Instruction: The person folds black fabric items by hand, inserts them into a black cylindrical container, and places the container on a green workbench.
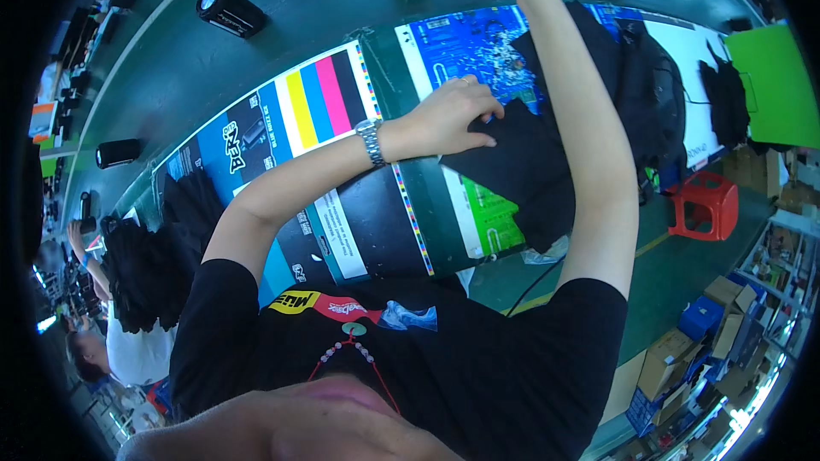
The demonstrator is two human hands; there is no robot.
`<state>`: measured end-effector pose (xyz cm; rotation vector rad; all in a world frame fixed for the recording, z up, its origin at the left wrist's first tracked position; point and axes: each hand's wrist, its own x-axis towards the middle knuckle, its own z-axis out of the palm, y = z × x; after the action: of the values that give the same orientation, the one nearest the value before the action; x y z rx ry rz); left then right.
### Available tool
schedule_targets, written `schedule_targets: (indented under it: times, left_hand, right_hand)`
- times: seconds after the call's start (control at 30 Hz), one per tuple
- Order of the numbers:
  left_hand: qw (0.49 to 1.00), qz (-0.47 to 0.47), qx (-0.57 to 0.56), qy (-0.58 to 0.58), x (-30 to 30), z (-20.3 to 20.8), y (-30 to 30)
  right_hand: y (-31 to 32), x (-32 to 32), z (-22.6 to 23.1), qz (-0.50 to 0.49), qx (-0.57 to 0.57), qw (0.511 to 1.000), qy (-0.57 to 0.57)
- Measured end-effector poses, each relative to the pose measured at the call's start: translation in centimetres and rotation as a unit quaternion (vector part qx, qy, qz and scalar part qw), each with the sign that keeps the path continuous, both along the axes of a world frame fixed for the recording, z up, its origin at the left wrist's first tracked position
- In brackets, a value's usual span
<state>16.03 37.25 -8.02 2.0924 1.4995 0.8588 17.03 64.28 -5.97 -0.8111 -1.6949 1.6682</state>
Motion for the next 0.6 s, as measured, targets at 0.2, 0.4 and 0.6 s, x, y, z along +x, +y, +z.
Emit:
schedule_targets:
  times: [0.2,0.4,0.6]
  left_hand:
    - [0.985,0.087,0.031,-0.149,-3.1,2.1,-3.1]
    - [0.926,0.211,0.000,-0.314,-8.3,5.2,-9.7]
    - [0.908,0.295,0.041,-0.293,-10.3,4.4,-15.8]
  right_hand:
    - [-13.2,5.9,6.7,0.176,0.145,0.971,-0.068]
    - [-19.1,6.6,3.8,0.380,-0.060,0.913,-0.136]
    - [-23.7,3.7,2.4,0.289,-0.124,0.949,-0.024]
